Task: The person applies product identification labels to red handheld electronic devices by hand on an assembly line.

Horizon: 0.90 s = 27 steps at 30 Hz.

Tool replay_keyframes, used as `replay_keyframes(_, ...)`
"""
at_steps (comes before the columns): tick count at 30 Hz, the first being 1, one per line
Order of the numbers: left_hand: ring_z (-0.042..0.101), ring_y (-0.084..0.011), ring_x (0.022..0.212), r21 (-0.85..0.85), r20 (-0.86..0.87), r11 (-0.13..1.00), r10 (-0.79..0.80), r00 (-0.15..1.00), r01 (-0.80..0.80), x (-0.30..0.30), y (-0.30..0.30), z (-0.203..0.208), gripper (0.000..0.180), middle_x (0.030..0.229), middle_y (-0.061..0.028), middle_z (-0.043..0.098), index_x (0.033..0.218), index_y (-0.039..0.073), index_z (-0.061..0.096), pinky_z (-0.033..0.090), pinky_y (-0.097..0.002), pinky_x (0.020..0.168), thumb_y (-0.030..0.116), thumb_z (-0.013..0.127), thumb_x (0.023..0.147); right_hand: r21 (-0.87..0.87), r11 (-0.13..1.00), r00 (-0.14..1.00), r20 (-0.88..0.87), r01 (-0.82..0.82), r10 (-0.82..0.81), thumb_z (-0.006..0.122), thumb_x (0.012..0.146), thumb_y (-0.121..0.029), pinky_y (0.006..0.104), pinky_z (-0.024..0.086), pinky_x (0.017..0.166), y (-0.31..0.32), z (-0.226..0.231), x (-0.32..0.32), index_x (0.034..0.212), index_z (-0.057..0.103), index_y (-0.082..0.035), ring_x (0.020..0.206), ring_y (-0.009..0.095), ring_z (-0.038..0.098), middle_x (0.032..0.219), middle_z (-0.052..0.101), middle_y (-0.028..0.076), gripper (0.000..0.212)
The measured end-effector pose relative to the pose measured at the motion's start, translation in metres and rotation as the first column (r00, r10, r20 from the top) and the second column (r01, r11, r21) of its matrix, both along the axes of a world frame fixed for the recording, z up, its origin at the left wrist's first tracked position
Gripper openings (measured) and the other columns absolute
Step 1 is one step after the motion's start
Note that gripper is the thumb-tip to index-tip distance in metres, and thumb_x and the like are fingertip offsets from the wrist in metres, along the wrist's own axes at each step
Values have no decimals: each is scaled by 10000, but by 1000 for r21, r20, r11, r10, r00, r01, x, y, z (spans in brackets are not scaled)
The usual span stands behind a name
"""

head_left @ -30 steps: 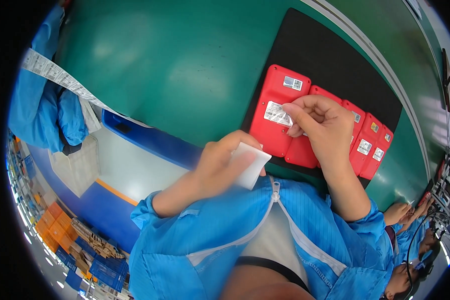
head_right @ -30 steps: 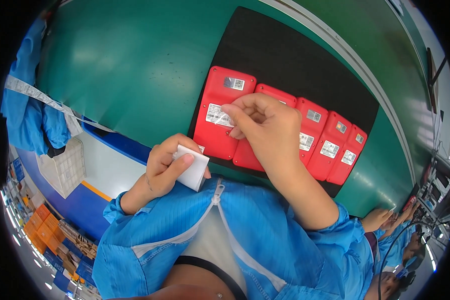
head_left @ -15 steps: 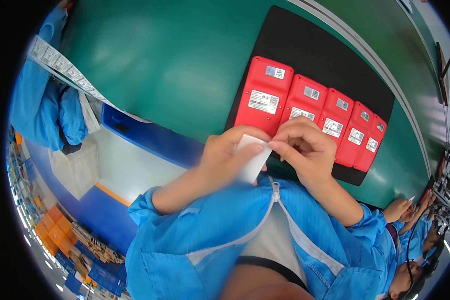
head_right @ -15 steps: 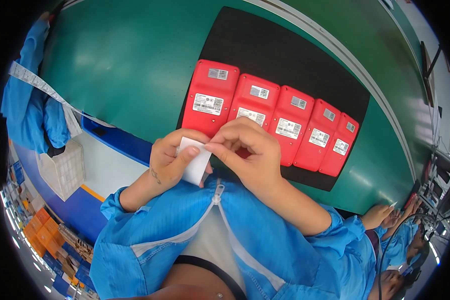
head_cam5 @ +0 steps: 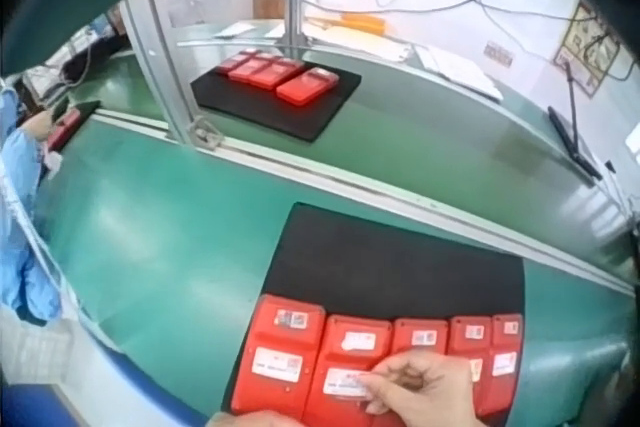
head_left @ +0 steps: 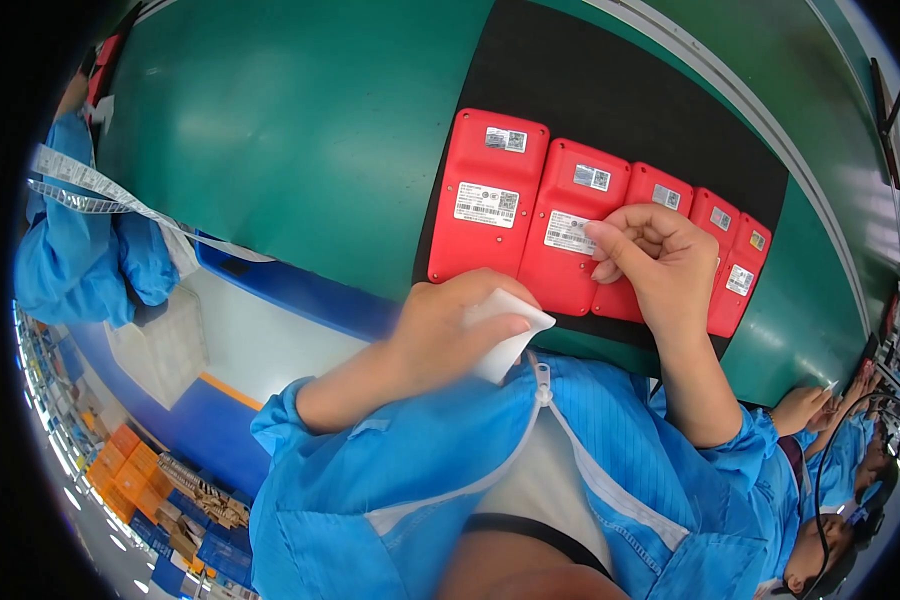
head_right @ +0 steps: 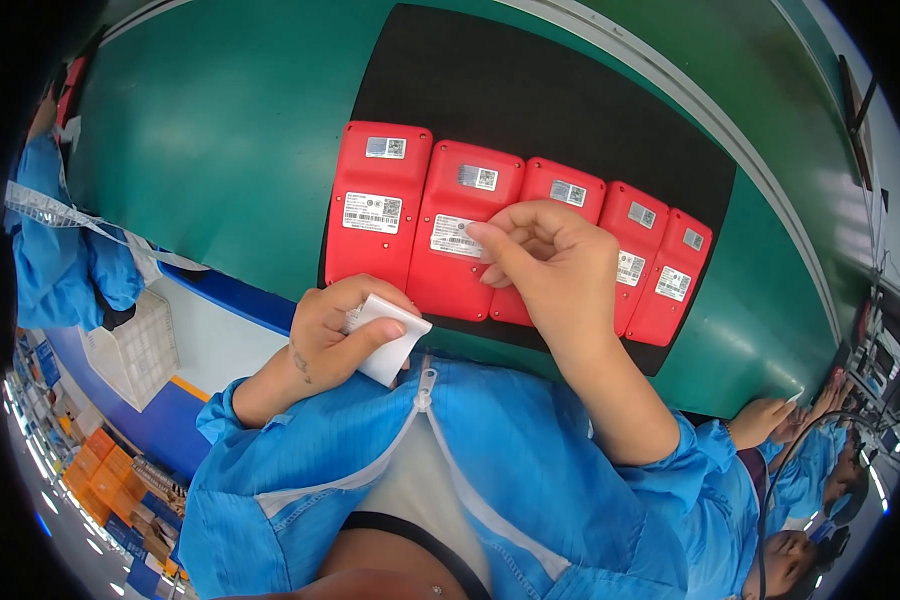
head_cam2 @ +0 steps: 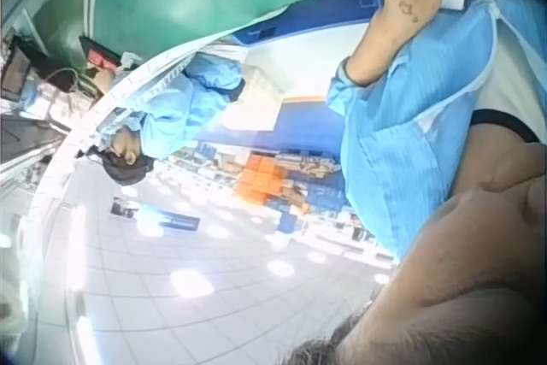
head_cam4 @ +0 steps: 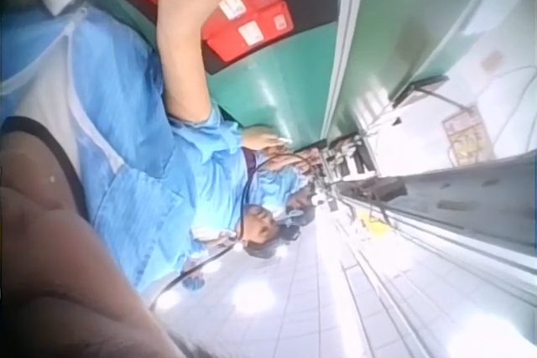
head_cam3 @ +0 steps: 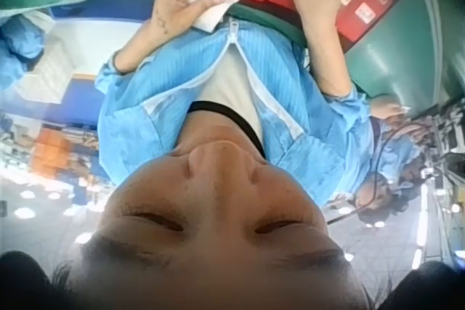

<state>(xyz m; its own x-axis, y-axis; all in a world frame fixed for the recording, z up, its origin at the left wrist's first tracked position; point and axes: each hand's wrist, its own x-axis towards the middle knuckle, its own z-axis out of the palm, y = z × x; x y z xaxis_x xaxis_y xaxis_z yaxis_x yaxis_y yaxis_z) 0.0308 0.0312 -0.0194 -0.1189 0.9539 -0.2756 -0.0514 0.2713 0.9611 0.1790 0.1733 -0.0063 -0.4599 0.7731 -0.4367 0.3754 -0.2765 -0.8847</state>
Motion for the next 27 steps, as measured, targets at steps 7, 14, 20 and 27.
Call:
replay_keyframes(7,646,-144,685,-121,248,993,27,968,3,-8,0,12,129,774,-100,648,949,36,561,504,-250,602,106,574,841,32,999,1000,15,-18,18,656,782,-54,181,483,490,-2,7,-8,799,609,34,544,87,590,634,606,60,102)
replay_keyframes(14,637,-128,667,-26,-25,998,65,998,-65,-1,-1,16,120,745,-91,651,906,8,594,493,-232,569,110,568,849,538,704,846,505,-463,170,695,753,-124,229,439,454,-1,16,-13,750,563,-7,515,101,576,580,576,38,177)
replay_keyframes(20,631,-129,643,-138,249,983,152,957,-120,10,2,21,151,738,-90,637,938,-6,585,519,-247,504,119,555,860,58,973,876,-424,-225,228,703,743,-63,182,419,510,-30,10,6,828,578,-14,626,59,555,708,568,30,159)
replay_keyframes(27,643,-146,641,-214,270,976,34,962,25,29,9,21,219,783,-107,646,980,2,578,520,-255,532,142,616,816,351,920,916,-400,177,-24,645,774,1,211,491,562,-24,8,32,805,610,23,652,125,612,749,628,87,52)
